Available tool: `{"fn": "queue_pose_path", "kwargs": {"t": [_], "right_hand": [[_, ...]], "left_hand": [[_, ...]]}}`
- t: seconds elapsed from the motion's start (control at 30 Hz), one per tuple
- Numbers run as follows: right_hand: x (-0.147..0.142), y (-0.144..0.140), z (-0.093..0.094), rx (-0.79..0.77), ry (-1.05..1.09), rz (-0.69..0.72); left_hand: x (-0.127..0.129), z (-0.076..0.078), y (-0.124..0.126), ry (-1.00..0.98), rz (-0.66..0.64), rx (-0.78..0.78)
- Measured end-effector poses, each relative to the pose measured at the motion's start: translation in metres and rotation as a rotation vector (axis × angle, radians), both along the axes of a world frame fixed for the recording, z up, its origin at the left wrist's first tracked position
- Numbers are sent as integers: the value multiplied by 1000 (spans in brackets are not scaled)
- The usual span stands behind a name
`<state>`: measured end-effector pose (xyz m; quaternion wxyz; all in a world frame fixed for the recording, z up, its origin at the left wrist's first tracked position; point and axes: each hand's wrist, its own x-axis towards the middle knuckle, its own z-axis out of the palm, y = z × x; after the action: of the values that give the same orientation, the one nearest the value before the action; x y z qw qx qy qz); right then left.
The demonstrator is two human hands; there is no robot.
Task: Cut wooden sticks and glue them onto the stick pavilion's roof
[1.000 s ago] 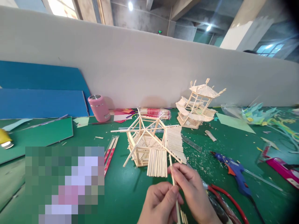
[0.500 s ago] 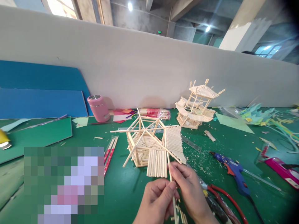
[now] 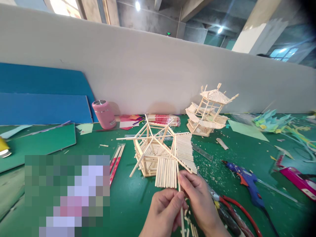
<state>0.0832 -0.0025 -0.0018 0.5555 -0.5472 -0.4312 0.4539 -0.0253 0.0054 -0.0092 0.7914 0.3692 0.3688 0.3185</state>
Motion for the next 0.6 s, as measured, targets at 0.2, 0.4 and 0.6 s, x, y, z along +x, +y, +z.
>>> {"fn": "queue_pose_path", "kwargs": {"t": [0.2, 0.4, 0.6], "right_hand": [[-1, 0, 1, 2, 10, 7], [-2, 0, 4, 6, 8, 0], [-1, 0, 4, -4, 15, 15]], "left_hand": [[0, 0, -1, -5, 9, 1], [0, 3, 0, -12, 31, -23], [-2, 7, -2, -48, 85, -86]]}}
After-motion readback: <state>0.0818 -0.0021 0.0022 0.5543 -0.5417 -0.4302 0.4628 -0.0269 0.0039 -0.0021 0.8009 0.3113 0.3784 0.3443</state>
